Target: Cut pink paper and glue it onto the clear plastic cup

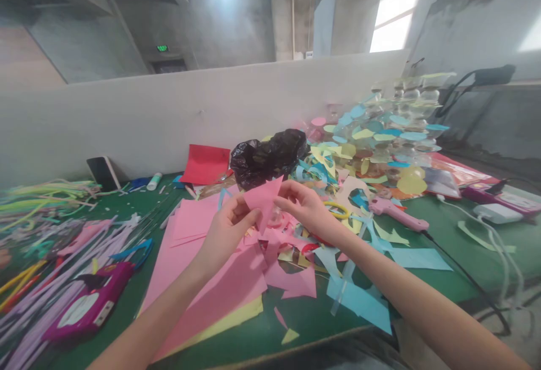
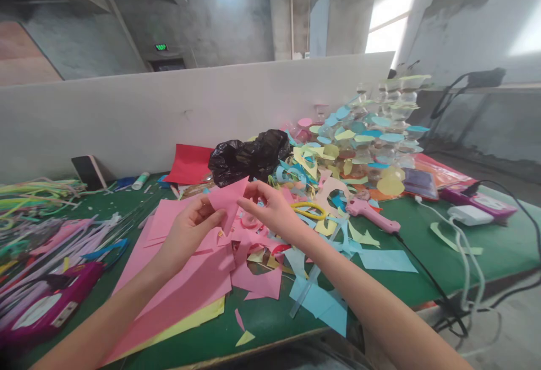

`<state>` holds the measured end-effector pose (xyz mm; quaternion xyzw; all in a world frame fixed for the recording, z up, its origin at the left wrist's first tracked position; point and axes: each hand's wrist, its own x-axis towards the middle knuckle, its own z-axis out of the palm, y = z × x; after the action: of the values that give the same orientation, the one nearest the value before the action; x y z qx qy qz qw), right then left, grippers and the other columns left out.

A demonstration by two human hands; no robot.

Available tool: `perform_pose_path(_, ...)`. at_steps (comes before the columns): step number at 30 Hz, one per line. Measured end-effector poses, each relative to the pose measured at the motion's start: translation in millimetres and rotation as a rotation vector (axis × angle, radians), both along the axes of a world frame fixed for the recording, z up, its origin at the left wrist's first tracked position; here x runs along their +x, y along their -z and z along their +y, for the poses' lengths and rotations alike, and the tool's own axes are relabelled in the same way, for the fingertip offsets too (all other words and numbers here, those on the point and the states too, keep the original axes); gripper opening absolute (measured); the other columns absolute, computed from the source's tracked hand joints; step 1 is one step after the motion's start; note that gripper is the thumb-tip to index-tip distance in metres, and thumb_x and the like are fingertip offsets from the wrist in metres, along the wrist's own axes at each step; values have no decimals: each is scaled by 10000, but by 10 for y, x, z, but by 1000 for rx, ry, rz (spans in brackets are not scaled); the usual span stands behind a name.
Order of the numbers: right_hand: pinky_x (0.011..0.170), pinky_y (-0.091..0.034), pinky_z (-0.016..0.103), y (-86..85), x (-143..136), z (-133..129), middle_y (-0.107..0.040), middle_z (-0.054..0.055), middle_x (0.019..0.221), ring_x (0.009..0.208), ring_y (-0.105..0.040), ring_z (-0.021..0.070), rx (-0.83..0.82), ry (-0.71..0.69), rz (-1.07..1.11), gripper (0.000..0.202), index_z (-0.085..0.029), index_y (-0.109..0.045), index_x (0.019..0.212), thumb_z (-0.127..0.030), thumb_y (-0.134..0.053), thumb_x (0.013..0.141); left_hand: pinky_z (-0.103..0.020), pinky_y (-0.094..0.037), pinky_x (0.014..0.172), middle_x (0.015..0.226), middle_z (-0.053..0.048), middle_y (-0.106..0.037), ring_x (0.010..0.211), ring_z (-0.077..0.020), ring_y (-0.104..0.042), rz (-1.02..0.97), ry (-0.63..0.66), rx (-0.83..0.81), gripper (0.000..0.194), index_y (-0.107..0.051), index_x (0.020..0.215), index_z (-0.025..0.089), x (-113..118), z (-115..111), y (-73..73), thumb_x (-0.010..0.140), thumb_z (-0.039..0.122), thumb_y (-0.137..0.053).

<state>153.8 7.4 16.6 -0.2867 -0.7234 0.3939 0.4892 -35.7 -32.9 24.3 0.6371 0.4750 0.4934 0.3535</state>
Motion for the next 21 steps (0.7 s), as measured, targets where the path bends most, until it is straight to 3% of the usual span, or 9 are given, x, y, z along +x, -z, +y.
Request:
perform_pose_path(6,618,-356,277,-11,4,1,-501,-21,678,648,-449,127,-50,-27,-87,334,-197,-520,690,-427,-524,932,-287,-514,661,703,10,-625,662,-151,-635,99,-15,13,257,-577,830,197,-48,11,33,901,445,-573)
perform_pose_path(10,586,-308,269,-16,16,10,-416,-47,643,609,-365,110,-46,-15,-105,327,-197,-485,672,-393,-536,930,-275,-509,630,666,24,-614,611,-139,-617,81,-73,18,227,-587,876,201,-76,56,39,868,425,-625)
perform_pose_path(16,633,-362,265,-21,24,5,-561,-19,771,696,-463,120,-66,-78,-103,163,-185,-589,824,-315,-556,917,-293,-536,670,670,27,-639,639,-149,-647,-6,-33,-5,240,-544,946,204,-24,25,27,870,415,-629)
perform_pose_path(21,652,-422,268,-21,35,16,-628,7,861,736,-521,133,-126,-107,-15,175,-196,-670,921,-335,-565,905,-297,-549,698,746,-2,-667,699,-157,-664,75,-45,47,243,-608,923,199,-65,43,19,892,440,-594)
